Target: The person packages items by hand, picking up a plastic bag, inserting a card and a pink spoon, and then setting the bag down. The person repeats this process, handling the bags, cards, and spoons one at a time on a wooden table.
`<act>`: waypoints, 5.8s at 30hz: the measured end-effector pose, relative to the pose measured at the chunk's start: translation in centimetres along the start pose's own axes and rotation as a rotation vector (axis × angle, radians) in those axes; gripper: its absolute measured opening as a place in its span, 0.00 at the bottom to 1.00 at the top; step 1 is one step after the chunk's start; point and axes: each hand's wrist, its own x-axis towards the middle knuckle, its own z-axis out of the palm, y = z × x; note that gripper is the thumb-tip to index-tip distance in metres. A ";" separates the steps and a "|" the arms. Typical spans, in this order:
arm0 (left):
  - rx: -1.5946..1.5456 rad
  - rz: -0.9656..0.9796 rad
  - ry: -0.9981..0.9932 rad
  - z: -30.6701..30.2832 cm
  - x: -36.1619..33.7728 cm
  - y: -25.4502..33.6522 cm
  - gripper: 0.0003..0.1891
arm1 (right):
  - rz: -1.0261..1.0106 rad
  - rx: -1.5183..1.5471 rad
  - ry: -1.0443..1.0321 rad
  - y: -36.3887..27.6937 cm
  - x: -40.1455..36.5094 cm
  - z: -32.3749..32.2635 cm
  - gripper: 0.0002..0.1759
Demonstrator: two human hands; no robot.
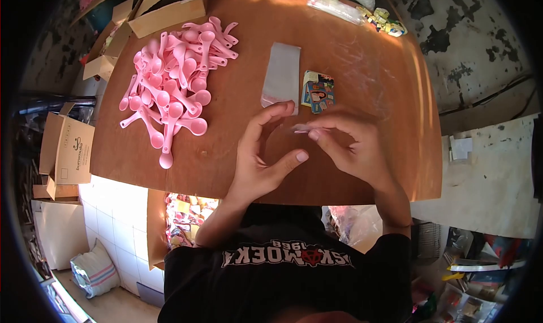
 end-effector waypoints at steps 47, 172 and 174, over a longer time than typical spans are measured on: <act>0.190 -0.469 0.082 -2.6 -2.4 -2.0 0.10 | 0.574 0.600 0.165 5.6 -5.6 4.2 0.10; -0.557 -0.660 0.453 -2.2 -4.0 -4.4 0.21 | 0.713 0.141 0.401 2.8 -10.2 4.2 0.19; -0.537 -0.666 0.468 -1.7 -3.5 -4.1 0.22 | 0.734 0.235 0.493 2.2 -10.8 5.9 0.17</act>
